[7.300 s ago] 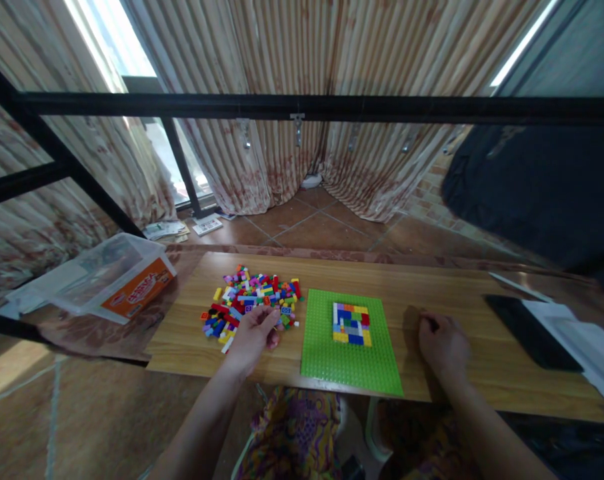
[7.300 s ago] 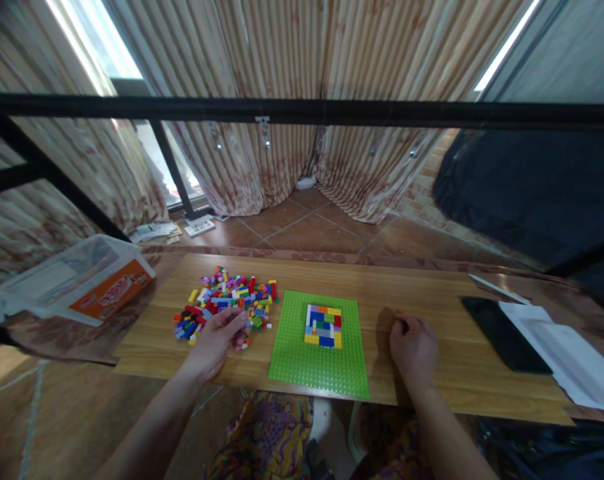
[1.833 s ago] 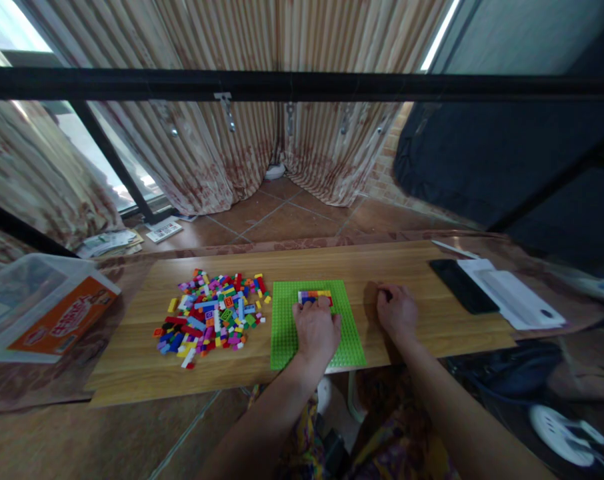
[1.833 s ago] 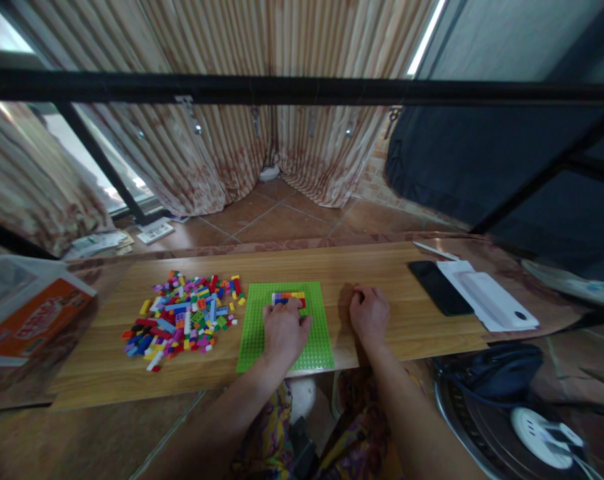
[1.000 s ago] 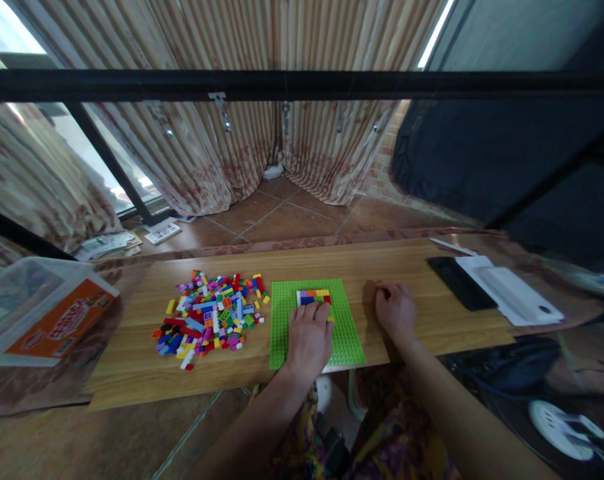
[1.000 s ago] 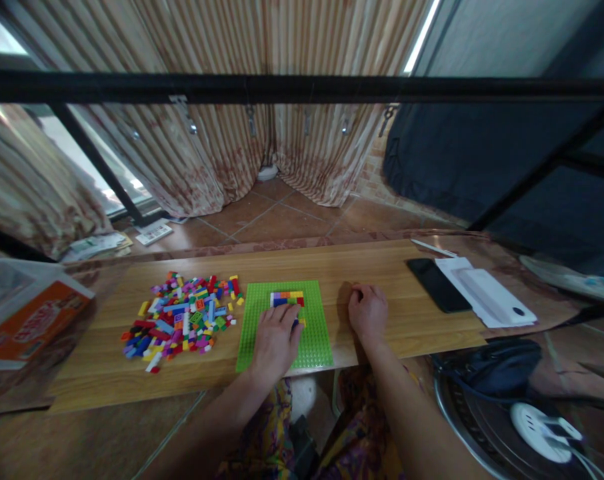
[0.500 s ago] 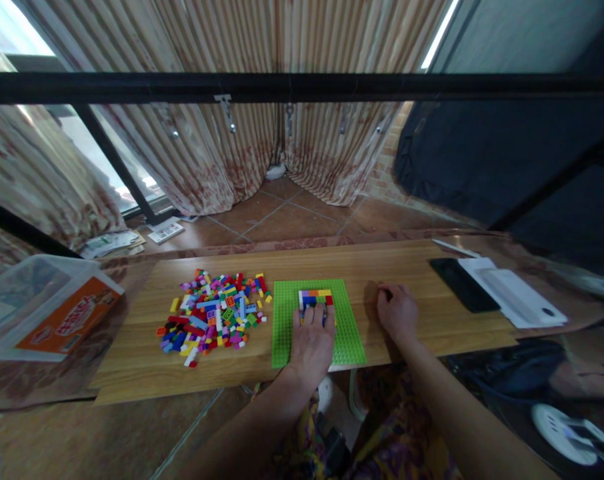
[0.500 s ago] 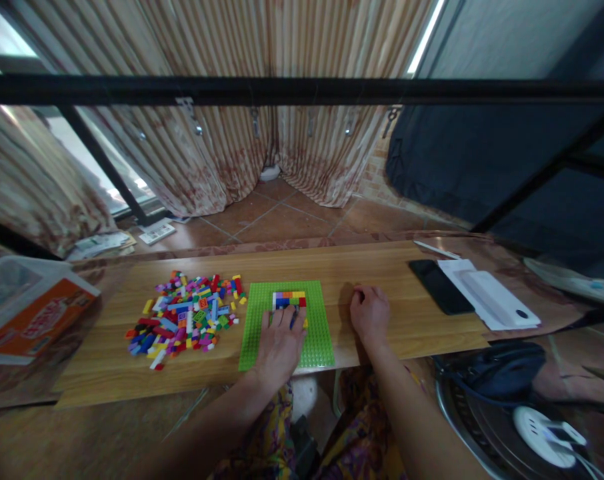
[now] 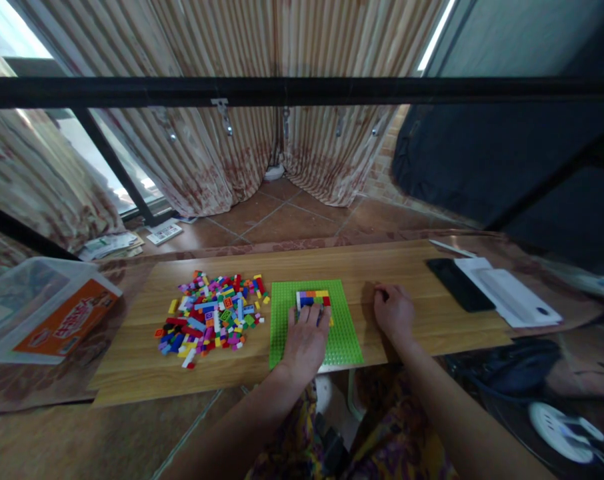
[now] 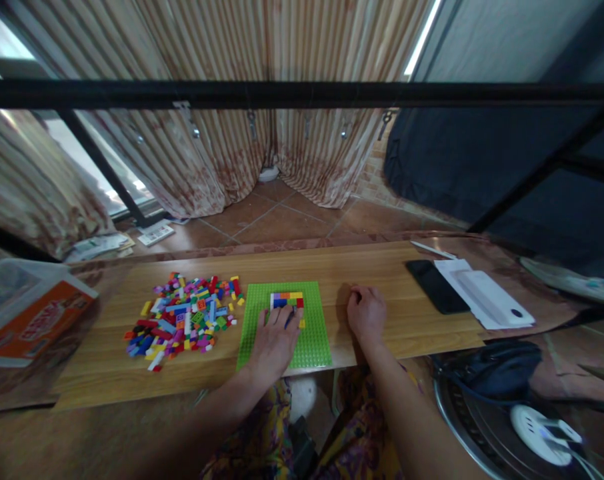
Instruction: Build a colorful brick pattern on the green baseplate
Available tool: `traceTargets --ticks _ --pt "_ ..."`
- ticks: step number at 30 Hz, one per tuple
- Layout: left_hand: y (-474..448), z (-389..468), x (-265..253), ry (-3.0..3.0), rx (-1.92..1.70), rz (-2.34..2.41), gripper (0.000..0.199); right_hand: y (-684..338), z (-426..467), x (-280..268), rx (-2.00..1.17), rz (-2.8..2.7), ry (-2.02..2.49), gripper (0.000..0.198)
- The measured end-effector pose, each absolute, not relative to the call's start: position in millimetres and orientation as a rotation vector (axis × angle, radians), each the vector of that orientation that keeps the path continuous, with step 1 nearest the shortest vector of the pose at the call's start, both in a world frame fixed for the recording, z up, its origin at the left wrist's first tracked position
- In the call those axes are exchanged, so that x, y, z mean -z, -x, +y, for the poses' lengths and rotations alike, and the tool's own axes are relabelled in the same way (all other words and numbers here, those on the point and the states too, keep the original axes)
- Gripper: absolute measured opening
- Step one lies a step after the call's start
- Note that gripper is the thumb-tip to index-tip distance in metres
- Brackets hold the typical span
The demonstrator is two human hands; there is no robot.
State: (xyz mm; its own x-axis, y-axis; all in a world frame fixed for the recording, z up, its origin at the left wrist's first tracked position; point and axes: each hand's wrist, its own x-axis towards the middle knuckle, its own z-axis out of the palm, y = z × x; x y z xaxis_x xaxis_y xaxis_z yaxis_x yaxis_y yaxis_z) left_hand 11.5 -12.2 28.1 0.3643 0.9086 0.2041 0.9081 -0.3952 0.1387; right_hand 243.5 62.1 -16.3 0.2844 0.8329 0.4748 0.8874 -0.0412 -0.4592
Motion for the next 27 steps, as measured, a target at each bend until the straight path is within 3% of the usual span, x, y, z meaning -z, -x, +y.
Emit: traceTargets --ticks 9,27 --pt "3 -41 -23 -2.493 -0.661 1.637 0.049 -243 62 13 0.094 -1.550 1.876 0.031" --pt "116 -101 -15 -2.265 -1.106 2.050 0.013 -250 62 21 0.181 -1.614 1.880 0.035"
